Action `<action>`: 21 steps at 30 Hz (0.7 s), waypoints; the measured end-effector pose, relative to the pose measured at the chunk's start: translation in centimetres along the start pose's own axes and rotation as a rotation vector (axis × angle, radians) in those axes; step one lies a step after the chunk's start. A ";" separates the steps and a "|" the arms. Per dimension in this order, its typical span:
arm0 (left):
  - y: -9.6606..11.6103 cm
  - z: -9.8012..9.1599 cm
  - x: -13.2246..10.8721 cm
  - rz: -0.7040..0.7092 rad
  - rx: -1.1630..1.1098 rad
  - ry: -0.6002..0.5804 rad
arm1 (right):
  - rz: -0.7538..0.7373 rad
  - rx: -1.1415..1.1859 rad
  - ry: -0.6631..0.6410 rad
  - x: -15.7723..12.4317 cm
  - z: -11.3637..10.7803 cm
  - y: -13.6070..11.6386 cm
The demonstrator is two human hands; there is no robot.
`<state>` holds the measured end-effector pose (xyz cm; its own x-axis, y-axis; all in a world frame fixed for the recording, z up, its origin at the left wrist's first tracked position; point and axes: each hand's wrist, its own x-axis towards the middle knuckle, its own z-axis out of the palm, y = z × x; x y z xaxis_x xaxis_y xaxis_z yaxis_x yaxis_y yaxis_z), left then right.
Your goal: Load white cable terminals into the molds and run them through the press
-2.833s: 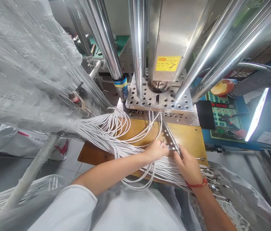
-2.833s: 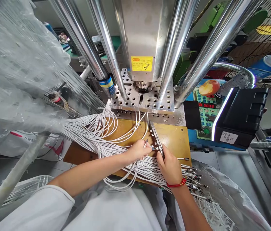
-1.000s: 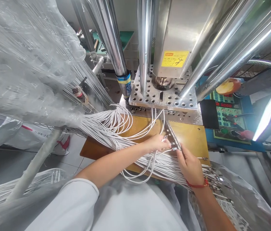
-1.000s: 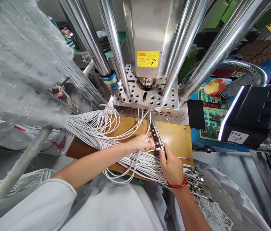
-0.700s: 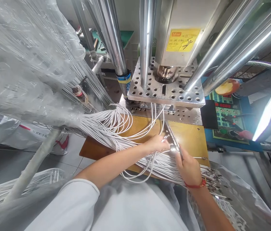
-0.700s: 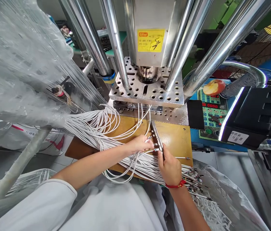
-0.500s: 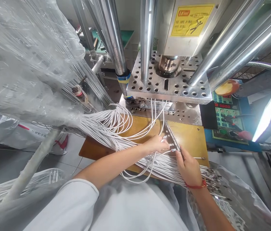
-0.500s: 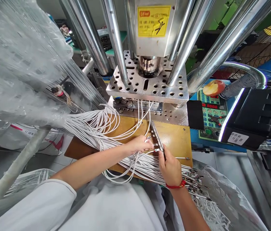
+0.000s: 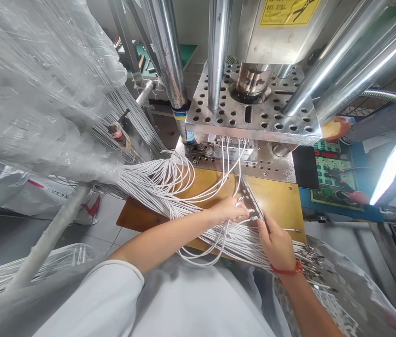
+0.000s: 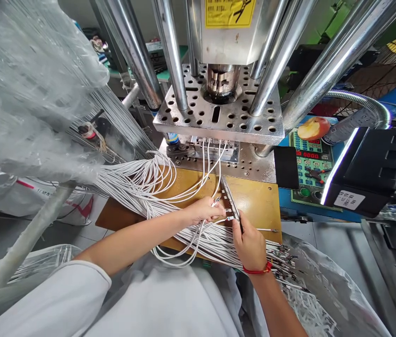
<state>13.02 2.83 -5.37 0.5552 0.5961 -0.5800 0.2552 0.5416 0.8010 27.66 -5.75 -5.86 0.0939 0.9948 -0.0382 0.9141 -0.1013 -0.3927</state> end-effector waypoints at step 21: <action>0.5 -0.5 -0.9 0.272 0.298 0.287 | -0.068 -0.105 0.053 0.0 -0.8 0.0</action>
<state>12.25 2.92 -4.53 0.4033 0.8544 -0.3277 0.3700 0.1752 0.9123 27.99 -5.75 -5.16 0.0489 0.9982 0.0345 0.9551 -0.0366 -0.2940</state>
